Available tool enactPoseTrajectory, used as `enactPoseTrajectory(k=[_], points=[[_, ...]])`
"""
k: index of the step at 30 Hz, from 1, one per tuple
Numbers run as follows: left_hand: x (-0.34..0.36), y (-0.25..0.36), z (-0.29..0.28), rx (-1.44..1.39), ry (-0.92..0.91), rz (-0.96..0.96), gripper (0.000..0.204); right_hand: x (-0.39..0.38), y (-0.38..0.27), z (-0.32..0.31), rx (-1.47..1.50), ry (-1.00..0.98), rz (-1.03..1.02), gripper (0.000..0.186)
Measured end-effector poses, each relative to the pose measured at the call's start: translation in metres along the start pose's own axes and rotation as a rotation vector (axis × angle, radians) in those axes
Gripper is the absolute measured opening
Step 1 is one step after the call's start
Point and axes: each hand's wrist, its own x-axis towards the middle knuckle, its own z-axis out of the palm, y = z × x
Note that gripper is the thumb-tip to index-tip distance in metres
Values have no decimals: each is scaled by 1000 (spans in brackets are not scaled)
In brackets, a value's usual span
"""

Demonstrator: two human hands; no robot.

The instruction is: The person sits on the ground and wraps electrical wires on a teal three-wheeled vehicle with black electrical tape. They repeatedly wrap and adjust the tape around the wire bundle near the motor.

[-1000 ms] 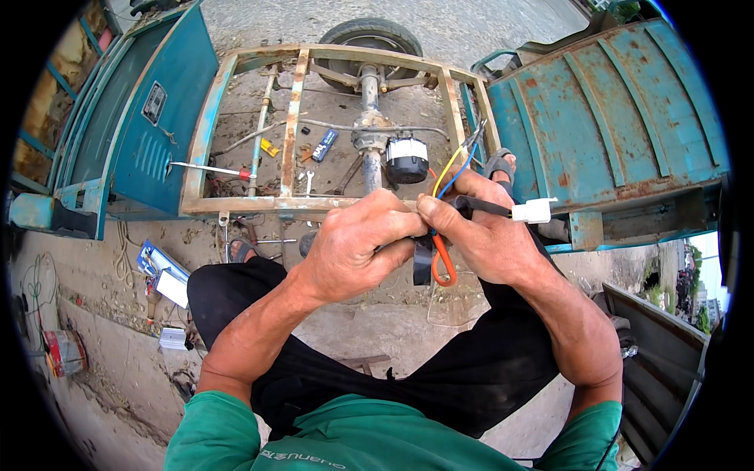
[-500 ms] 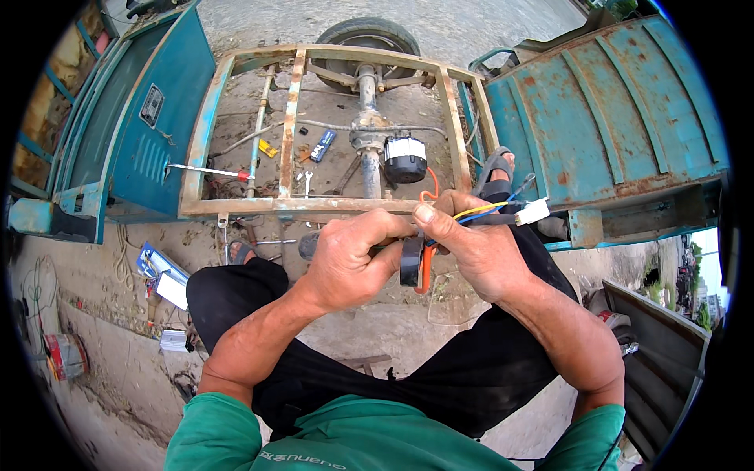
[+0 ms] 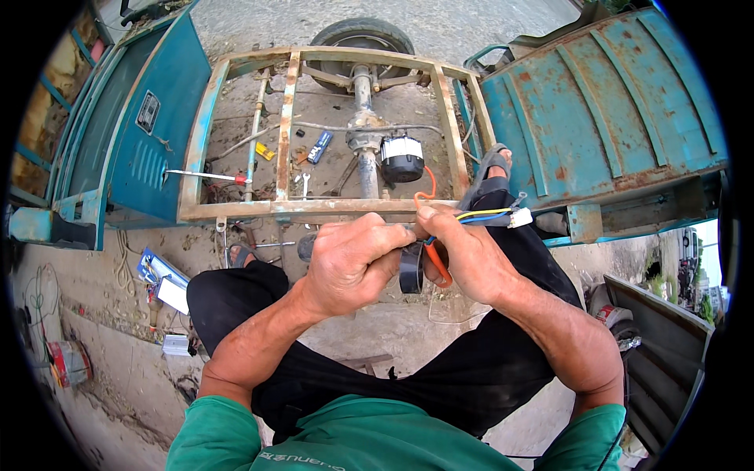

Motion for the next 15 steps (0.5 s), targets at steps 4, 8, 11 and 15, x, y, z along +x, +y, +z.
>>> enactPoseTrajectory(k=[4, 8, 11, 15], points=[[-3, 2, 4, -230, 36, -222, 20, -1, 0, 2, 35, 122, -9, 42], [-9, 4, 6, -426, 9, -464, 14, -1, 4, 1, 125, 138, -38, 35], [-8, 2, 3, -541, -29, -561, 13, 1, 10, 1, 151, 154, -88, 31], [5, -8, -2, -547, -103, -452, 18, 13, 16, 2, 85, 172, -238, 29]])
